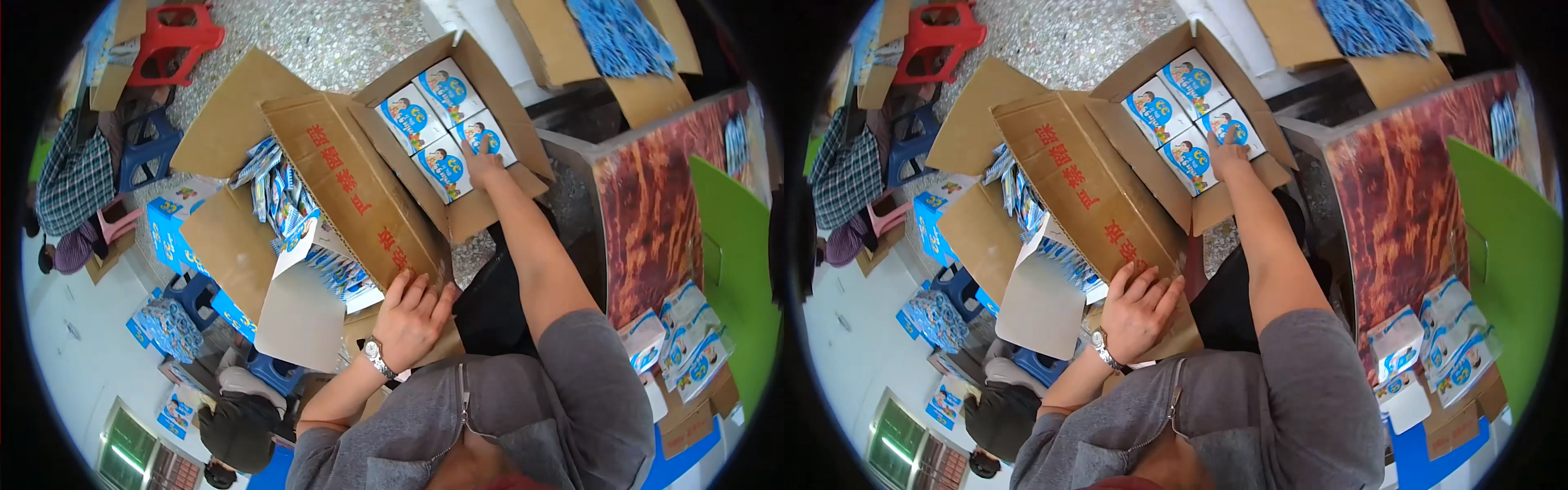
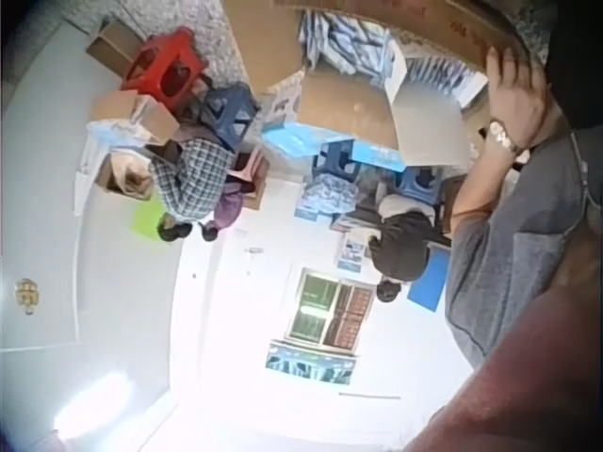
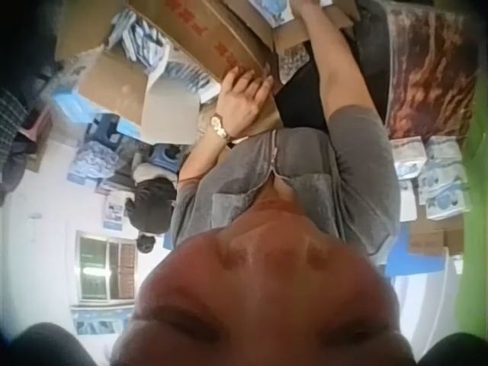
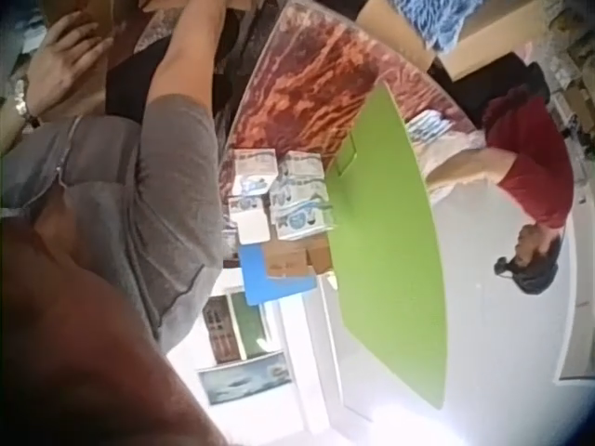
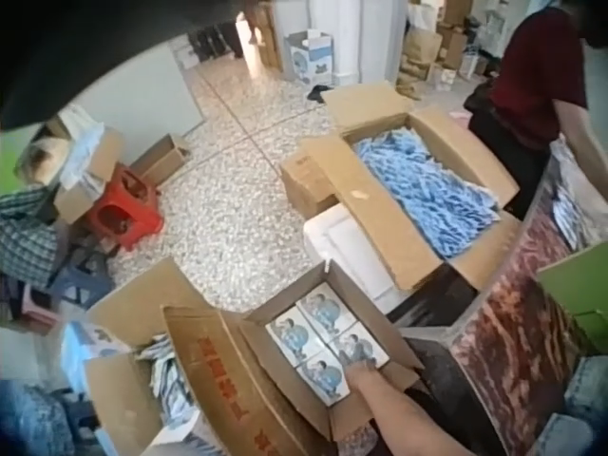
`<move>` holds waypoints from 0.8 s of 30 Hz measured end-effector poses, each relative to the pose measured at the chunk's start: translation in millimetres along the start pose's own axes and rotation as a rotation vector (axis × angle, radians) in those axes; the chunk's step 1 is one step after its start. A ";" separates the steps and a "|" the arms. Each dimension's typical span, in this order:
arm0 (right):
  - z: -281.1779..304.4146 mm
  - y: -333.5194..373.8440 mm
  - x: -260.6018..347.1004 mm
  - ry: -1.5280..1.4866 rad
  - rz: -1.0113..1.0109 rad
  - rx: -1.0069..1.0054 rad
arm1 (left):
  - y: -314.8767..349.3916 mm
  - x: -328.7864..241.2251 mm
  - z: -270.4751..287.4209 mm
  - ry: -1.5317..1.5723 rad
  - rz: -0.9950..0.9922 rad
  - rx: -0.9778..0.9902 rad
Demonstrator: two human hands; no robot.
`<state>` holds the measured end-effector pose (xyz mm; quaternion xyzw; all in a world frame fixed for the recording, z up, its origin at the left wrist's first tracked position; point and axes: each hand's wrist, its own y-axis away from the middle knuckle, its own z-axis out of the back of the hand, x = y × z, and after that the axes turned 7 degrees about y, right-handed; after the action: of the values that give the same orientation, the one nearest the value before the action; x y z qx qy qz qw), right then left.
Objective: Sorting and packing wet wipes into cardboard boxes.
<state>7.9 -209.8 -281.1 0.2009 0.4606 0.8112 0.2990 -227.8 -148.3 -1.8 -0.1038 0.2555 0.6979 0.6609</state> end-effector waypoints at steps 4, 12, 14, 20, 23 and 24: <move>-19.2 57.3 -32.8 0.012 0.294 -0.415 | -12.4 1.5 -8.9 0.030 -0.113 -0.050; 34.5 484.4 -116.2 -0.162 0.248 -1.313 | 6.0 5.2 -6.2 -0.126 -0.162 -0.026; 5.2 566.8 -164.8 -0.215 -0.357 -1.401 | 1.1 0.6 -10.0 -0.127 -0.208 -0.066; -67.7 622.4 -325.9 -0.218 -0.704 -0.939 | 2.1 0.0 -9.4 -0.230 -0.185 -0.039; -80.2 610.3 -355.2 -0.401 -0.425 -1.005 | 4.3 2.9 -12.7 -0.178 -0.193 -0.050; -73.9 607.1 -343.5 -0.383 -0.432 -1.073 | 4.1 2.2 -15.8 -0.169 -0.173 -0.059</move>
<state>35.7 -727.3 191.6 0.0665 -0.0439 0.8005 0.5940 -235.0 -154.2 -15.4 -0.0855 0.1684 0.6517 0.7346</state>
